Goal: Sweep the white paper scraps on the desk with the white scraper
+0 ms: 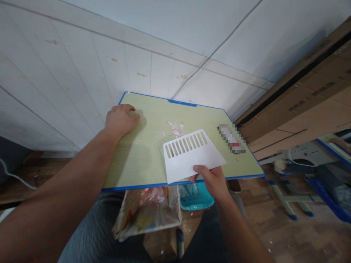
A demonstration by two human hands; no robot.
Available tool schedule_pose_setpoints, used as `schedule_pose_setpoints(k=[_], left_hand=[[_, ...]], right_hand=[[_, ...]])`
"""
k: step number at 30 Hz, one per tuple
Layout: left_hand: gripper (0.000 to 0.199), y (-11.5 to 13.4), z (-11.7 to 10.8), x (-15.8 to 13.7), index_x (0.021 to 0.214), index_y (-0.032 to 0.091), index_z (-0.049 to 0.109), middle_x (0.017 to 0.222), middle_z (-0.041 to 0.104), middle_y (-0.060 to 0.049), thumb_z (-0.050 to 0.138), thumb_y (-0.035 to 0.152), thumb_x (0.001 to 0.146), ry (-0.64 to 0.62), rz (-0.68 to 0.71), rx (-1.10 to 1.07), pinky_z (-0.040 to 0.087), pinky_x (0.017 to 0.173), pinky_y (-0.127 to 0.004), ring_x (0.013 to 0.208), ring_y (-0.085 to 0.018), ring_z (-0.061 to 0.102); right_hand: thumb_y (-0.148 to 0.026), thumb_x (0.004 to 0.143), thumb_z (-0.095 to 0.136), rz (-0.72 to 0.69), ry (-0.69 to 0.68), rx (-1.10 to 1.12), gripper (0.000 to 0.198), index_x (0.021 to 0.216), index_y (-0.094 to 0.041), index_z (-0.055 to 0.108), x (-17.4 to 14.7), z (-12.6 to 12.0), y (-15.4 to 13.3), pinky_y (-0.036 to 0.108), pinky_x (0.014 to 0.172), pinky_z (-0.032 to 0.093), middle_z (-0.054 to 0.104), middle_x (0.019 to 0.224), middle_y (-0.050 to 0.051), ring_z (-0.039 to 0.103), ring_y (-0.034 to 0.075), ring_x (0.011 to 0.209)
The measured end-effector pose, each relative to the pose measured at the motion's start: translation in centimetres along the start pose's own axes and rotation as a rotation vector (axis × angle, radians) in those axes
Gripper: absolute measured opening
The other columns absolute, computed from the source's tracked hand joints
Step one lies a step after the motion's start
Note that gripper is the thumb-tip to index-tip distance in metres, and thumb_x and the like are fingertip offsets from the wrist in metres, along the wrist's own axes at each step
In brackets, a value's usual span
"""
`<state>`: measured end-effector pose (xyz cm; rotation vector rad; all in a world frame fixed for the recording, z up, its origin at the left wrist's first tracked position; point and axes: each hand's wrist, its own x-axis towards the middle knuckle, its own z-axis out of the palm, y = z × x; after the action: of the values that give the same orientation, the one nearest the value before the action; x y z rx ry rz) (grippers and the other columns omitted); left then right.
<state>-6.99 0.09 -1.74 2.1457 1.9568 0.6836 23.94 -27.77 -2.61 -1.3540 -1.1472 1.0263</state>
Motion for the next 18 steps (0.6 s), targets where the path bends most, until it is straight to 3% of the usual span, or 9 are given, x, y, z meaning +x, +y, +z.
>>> schedule_pose_setpoints(k=[4, 9, 14, 18], left_hand=[[0.060, 0.3, 0.0, -0.2, 0.152, 0.022, 0.085, 0.166, 0.080, -0.020, 0.063, 0.046, 0.102, 0.002, -0.006, -0.007, 0.052, 0.139, -0.063, 0.160, -0.046, 0.068], [0.057, 0.7, 0.1, -0.5, 0.152, 0.021, 0.086, 0.165, 0.081, -0.020, 0.063, 0.042, 0.103, 0.026, -0.023, -0.016, 0.054, 0.138, -0.063, 0.160, -0.045, 0.068], [0.056, 0.9, 0.2, -0.6, 0.151, 0.018, 0.086, 0.164, 0.081, -0.022, 0.064, 0.038, 0.105, 0.033, -0.029, -0.034, 0.054, 0.138, -0.061, 0.160, -0.045, 0.068], [0.053, 0.9, 0.4, -0.5, 0.149, 0.020, 0.087, 0.160, 0.083, -0.020, 0.064, 0.037, 0.104, 0.048, -0.030, -0.051, 0.053, 0.139, -0.064, 0.158, -0.045, 0.069]], right_hand=[[-0.035, 0.095, 0.085, -0.005, 0.056, -0.008, 0.026, 0.071, -0.025, 0.082, 0.3, 0.1, -0.1, 0.038, 0.063, 0.069, 0.080, 0.061, 0.005, 0.078, 0.026, 0.057], [-0.046, 0.099, 0.086, -0.081, 0.143, 0.004, 0.033, 0.075, -0.023, 0.083, 2.1, 3.3, -0.4, 0.036, 0.060, 0.066, 0.087, 0.071, 0.010, 0.077, 0.024, 0.058], [-0.058, 0.096, 0.085, -0.080, 0.053, -0.024, 0.039, 0.082, -0.022, 0.087, 4.6, 6.4, -1.3, 0.035, 0.060, 0.065, 0.091, 0.079, 0.013, 0.077, 0.022, 0.059], [-0.056, 0.088, 0.086, -0.020, -0.012, -0.043, 0.036, 0.074, -0.022, 0.085, 5.5, 6.5, -2.3, 0.034, 0.057, 0.062, 0.087, 0.070, 0.013, 0.074, 0.022, 0.054]])
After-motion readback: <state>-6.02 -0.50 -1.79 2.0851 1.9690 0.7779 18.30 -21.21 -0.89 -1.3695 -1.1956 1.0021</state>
